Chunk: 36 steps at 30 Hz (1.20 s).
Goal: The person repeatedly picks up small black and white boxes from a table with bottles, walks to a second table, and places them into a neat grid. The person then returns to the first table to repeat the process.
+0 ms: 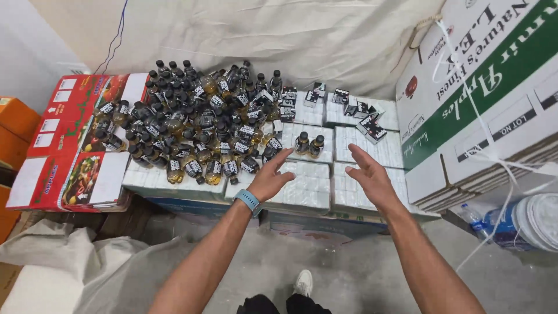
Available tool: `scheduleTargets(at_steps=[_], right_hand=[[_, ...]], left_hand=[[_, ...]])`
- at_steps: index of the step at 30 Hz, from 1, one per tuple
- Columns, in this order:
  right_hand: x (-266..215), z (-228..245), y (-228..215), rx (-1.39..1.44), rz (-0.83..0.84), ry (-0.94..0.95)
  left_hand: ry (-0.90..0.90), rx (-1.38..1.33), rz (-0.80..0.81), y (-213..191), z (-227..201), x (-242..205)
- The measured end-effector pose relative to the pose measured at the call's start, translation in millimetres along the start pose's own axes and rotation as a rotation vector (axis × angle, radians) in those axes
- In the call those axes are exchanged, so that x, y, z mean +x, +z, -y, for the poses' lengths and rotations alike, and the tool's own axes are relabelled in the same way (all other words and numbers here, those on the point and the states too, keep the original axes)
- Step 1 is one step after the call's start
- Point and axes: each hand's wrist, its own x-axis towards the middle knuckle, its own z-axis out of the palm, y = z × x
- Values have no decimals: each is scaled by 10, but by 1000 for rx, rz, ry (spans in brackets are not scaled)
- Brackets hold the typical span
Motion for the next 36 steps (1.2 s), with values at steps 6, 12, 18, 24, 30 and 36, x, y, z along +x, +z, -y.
scheduleTargets(at_steps=[6,12,18,24,30,36], right_hand=[[699,-148,20,-154,43,22],[1546,-294,326,-361,125,-47],[2310,-300,856,-682,338,-92],[2821,-887,1286,-893,521,-129],[2962,-1070,1393,-1043,530,-242],[2858,-452,1108,-897,446,-207]], left_hand=[[-123,-4,-57,-98,11,399],[-280,39,-66,-428,56,814],[-397,-261,-82,-512,512,1303],[-459,-420,-104,-568,246,1478],[-352,-174,-59,-614,1304,1771],[-142,84,-316,-532,97,1449]])
